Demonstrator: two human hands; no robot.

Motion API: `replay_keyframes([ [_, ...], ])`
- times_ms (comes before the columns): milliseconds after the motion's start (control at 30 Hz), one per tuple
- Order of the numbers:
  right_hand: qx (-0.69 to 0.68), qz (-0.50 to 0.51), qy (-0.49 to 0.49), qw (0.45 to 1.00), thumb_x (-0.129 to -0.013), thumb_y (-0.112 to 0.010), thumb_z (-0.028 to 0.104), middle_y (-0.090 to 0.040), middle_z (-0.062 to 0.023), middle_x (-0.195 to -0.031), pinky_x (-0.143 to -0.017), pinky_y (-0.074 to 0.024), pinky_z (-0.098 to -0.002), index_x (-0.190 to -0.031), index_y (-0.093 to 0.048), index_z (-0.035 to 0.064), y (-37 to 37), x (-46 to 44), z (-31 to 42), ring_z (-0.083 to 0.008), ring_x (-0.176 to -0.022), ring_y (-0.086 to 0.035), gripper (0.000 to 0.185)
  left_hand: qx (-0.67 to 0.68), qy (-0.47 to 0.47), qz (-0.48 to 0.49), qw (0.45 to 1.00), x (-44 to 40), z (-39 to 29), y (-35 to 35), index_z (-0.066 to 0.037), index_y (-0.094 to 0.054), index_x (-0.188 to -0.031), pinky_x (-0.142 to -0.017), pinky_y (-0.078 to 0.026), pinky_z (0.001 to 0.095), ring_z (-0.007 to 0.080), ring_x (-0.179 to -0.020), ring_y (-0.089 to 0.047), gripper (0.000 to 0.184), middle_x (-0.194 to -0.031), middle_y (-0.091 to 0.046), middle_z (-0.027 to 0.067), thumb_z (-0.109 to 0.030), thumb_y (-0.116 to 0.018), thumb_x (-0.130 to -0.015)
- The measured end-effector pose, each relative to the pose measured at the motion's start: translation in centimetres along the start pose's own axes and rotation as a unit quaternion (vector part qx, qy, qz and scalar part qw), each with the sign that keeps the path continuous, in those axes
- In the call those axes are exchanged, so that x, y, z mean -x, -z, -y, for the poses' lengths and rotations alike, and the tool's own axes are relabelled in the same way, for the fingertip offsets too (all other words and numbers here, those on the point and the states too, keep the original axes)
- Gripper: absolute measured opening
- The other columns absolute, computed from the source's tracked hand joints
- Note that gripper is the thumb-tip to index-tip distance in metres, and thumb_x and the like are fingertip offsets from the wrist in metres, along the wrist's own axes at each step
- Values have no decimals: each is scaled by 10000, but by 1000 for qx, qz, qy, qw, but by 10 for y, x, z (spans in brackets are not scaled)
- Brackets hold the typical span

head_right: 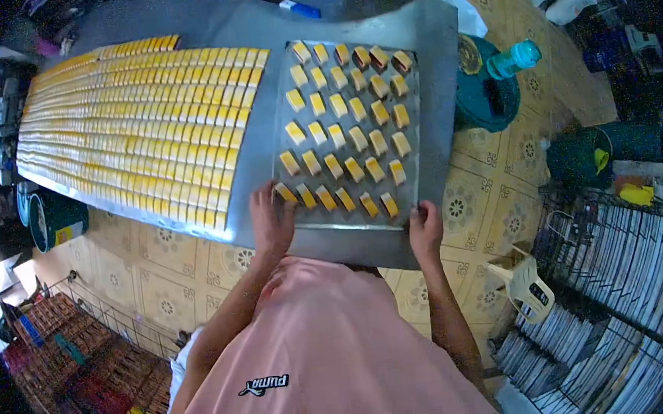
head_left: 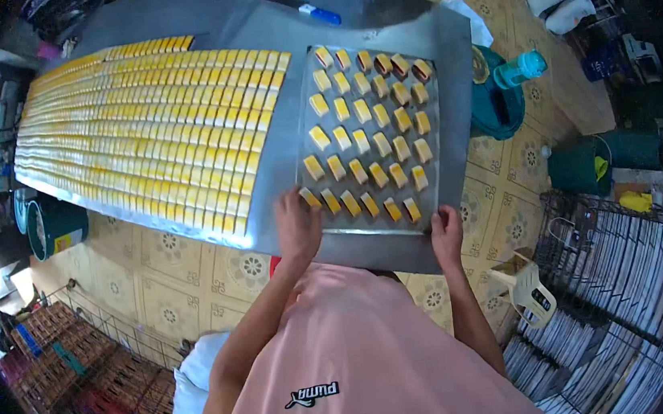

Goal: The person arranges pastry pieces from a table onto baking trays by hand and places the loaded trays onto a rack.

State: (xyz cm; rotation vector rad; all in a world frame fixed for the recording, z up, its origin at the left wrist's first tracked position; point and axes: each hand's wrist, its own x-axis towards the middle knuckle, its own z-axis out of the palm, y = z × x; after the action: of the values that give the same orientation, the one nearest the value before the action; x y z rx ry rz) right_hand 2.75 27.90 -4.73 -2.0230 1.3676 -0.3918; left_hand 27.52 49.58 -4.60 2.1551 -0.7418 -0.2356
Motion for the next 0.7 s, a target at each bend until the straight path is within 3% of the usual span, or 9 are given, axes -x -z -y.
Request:
replay_keyframes([
  [167,-37,52,-110,992,-976,-615,286,-663,-148,-1039,-875,-486,-406,-1138,-622,-15,1,-25,-7,-287,-959,-631,342,286,259,40,922,-10,10,17,59,-483,-1353,-955,-487,443,381,-1076,-633,555,-1188,-627,247,-171,-657,-879],
  [233,-105,64,-119,985,-986,-592,335,-665,-162,-1075,-920,-460,-428,-1171,-613,-21,8,-41,-20,-316,-1011,-613,402,212,297,31,931,-21,37,-4,46,-530,-1325,-944,-491,460,391,-1096,-630,516,-1170,-646,265,-279,-589,-928],
  [300,-28,120,-45,991,-1020,-527,361,-652,-160,-1237,-978,-439,-405,-1279,-607,-17,34,-52,-20,-279,-1127,-587,465,86,354,171,915,-45,22,-3,34,-609,-1209,-924,-485,503,454,-1090,-618,520,-1123,-659,306,-417,-474,-989],
  [333,-75,135,-28,988,-1029,-516,376,-625,-192,-1269,-995,-430,-430,-1306,-585,-21,41,-54,-9,-320,-1142,-577,490,73,199,167,963,-44,32,-15,13,-617,-1170,-913,-489,515,465,-1030,-633,515,-1067,-676,296,-436,-419,-1015],
  [400,23,141,-41,989,-1047,-474,420,-584,-223,-1332,-1044,-414,-443,-1371,-540,-17,58,-61,9,-390,-1198,-551,548,39,168,165,971,-47,27,-40,-51,-633,-1124,-878,-499,516,437,-996,-650,506,-1056,-684,262,-448,-329,-1046],
  [433,64,76,-17,995,-1057,-442,421,-589,-206,-1336,-1053,-415,-436,-1404,-504,-12,43,-73,-27,-388,-1221,-548,559,112,212,31,970,-48,-9,-26,-38,-633,-1110,-875,-489,522,441,-1008,-639,507,-1085,-672,268,-448,-341,-1045],
  [533,-33,0,7,999,-1044,-536,258,-661,-193,-1168,-832,-525,-434,-1331,-580,15,49,-69,-27,-284,-981,-638,378,142,219,26,965,-50,-58,12,-7,-610,-1101,-885,-474,526,460,-1015,-616,541,-1040,-657,282,-488,-369,-1042],
  [633,-97,73,-10,993,-1072,-471,290,-524,-212,-1427,-1042,-423,-460,-1388,-550,3,78,-60,-12,-332,-1249,-521,434,128,209,22,969,-35,-83,21,5,-596,-1065,-869,-474,509,453,-984,-617,564,-991,-649,280,-512,-371,-1045],
  [700,-87,69,7,994,-1069,-472,312,-535,-215,-1415,-1025,-438,-456,-1393,-544,2,96,-33,33,-344,-1230,-536,454,167,223,20,960,-16,-100,54,5,-591,-1049,-854,-478,493,442,-967,-622,569,-977,-645,280,-520,-369,-1047],
])
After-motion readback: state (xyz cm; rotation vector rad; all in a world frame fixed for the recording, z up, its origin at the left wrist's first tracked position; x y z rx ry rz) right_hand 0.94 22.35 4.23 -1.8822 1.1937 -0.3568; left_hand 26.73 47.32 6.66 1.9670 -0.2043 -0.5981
